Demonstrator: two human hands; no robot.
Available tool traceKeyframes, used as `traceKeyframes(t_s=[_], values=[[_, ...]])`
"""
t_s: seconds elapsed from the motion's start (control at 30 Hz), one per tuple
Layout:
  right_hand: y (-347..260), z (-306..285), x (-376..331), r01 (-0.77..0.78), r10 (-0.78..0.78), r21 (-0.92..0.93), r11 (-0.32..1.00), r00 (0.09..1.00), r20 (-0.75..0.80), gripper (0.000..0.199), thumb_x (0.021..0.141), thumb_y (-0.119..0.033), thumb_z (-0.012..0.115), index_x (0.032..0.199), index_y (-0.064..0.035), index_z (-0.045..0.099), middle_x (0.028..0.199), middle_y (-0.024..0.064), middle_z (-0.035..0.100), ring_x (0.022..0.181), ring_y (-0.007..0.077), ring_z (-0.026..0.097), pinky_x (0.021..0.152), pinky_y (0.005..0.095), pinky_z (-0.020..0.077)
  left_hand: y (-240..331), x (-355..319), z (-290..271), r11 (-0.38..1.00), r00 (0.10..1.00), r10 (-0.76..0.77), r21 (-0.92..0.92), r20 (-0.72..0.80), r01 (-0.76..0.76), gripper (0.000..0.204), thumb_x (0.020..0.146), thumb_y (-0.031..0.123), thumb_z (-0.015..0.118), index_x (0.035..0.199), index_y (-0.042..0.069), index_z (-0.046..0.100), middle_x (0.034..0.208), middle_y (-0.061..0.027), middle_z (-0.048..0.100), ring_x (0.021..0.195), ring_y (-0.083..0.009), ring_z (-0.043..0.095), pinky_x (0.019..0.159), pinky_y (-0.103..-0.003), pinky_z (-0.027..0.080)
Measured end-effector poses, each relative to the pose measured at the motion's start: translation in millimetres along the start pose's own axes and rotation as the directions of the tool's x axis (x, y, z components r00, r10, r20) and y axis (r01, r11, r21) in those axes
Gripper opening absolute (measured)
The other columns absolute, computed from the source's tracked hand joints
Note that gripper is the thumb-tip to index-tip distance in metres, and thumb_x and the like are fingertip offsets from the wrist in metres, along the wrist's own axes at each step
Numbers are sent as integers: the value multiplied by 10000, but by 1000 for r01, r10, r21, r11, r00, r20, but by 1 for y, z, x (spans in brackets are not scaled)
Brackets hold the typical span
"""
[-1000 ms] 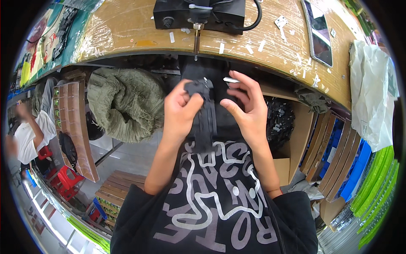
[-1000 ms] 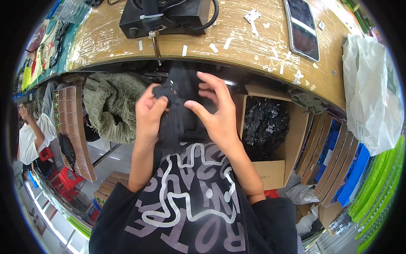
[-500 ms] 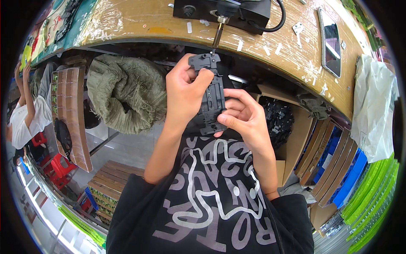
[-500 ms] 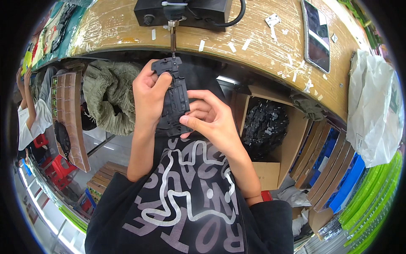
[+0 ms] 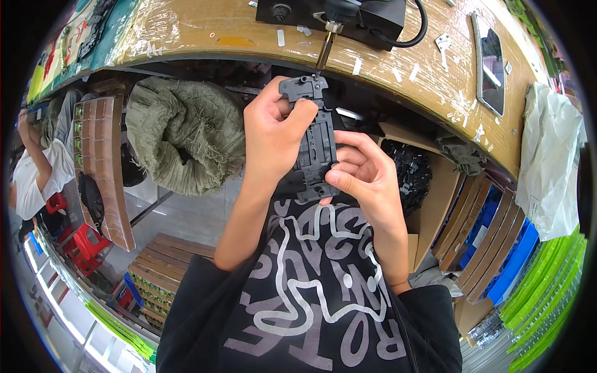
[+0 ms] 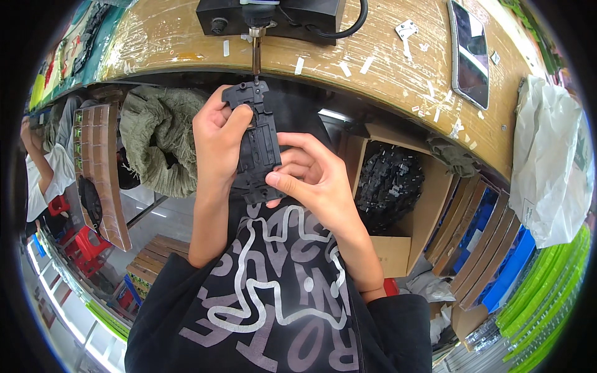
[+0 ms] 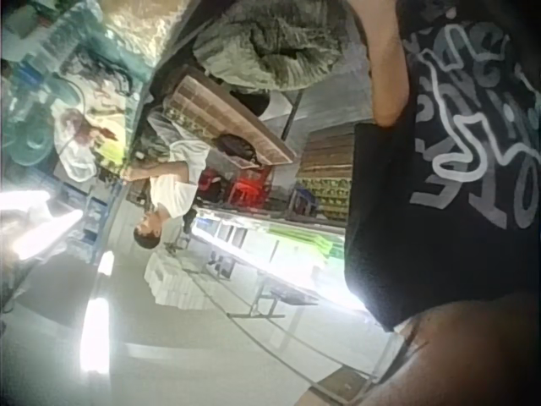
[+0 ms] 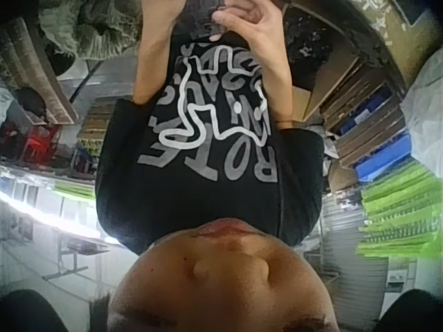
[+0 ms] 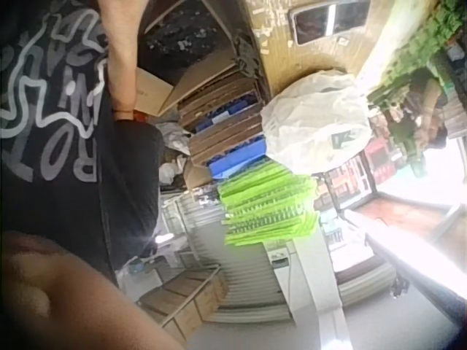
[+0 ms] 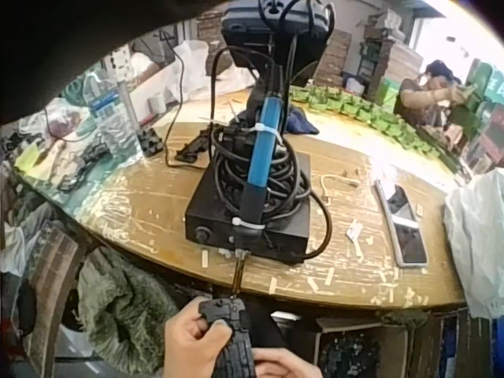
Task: The person repeatedly picks up small black plastic components and uses a soldering iron to apply heat to specific points on them. They handle the components one at a time, rotating them to access different areas, and place them back on the workbench after each heating step. The process is repeated for multiple similar components throughout the clip.
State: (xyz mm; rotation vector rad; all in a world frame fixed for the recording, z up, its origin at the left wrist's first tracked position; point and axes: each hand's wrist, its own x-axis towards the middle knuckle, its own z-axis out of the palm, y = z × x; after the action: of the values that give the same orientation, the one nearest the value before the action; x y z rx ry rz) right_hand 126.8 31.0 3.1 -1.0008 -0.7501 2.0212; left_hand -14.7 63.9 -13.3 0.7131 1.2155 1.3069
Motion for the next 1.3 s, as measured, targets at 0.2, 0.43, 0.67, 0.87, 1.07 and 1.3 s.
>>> traceKeyframes(t_s=[0.2,0.43,0.67,0.87,1.07,1.3], values=[[0,-1,0,2,-2,-13,1000,1000,-2,388,755,34,580,1109,49,423,866,111,556,753,131,559,565,275,538,1,0,0,1000,1000,10,19,4,-11,80,743,-31,498,818,-5,505,652,13,531,556,0,449,468,-160,354],[-2,0,-2,0,0,-6,1000,1000,3,392,756,31,580,1114,50,422,867,106,551,755,126,553,568,272,539,4,-2,2,1000,1000,-1,5,6,1,76,750,-35,492,820,-5,501,659,6,535,562,-6,461,474,-164,368],[-7,3,-4,-11,11,-18,1000,1000,-15,390,756,31,581,1114,53,427,870,108,554,755,127,553,568,265,539,6,-3,2,1000,1000,-7,-8,9,7,72,762,-32,487,830,-9,497,677,-1,542,577,-12,470,492,-168,381],[-1,1,-1,-25,25,1,1000,999,-42,390,758,30,579,1116,53,427,860,104,555,755,129,556,565,265,538,2,-2,-3,994,995,83,59,63,-87,77,780,-14,486,856,-11,492,703,-11,555,598,-16,481,510,-172,392],[5,-2,6,-20,20,6,1000,999,-39,388,760,19,582,1113,51,426,853,104,557,752,131,559,555,263,530,-7,8,-8,999,997,32,35,70,-34,88,770,-19,489,858,-14,497,697,-12,556,596,-19,485,508,-171,394],[1,2,6,6,-6,-10,1000,999,-33,386,757,16,586,1108,54,430,848,104,561,750,133,565,544,258,529,0,6,-4,998,999,30,46,28,-31,91,755,-23,494,845,-14,506,673,-6,550,571,-17,479,490,-168,389]])
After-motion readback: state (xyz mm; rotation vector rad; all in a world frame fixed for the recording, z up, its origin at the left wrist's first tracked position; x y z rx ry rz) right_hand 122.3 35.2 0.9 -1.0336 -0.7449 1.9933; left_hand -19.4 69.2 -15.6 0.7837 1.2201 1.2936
